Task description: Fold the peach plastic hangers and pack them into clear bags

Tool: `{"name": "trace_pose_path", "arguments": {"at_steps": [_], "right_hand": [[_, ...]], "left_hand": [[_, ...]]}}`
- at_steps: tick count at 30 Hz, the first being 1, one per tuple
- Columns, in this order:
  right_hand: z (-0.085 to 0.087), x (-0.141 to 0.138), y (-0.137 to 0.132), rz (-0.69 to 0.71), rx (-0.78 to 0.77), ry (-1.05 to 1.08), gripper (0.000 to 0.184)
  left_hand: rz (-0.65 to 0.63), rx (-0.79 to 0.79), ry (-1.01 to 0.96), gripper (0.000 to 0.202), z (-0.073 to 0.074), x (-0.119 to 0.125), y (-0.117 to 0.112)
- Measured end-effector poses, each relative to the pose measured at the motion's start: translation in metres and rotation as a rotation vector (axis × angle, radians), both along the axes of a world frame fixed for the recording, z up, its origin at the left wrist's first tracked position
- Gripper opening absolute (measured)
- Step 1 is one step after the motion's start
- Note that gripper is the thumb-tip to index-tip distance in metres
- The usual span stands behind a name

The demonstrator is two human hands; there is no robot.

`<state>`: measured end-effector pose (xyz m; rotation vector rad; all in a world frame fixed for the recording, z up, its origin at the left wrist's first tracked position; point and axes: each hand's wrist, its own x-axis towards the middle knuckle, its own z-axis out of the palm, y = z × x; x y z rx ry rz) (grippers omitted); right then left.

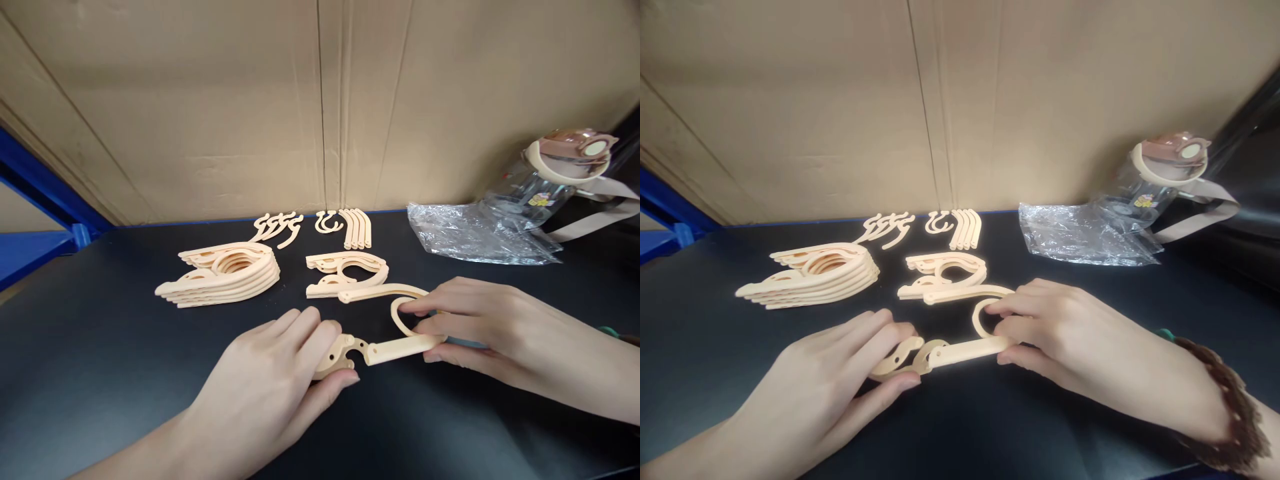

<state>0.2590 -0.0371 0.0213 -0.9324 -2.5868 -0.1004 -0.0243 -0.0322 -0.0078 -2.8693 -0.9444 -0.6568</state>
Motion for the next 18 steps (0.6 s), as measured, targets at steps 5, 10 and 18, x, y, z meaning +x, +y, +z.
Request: {"name": "trace_pose_path", "arguments": {"at_steps": [5,10,18], "right_hand": [[-0.001,-0.003,-0.005,0.031,-0.013,-0.031,0.031],[-0.006,-0.008,-0.008,-0.001,0.166,-0.066,0.03],[-0.008,-0.012,-0.014,-0.009,0.34,-0.128,0.023]], "left_hand": [[-0.064,-0.047,0.043,0.016,0.002,0.002,-0.001],[-0.05,-0.047,0.025,0.021,0.001,0.003,-0.004],[0.02,0.008,0.011,0.03,-0.003,0.001,-0.004]]}}
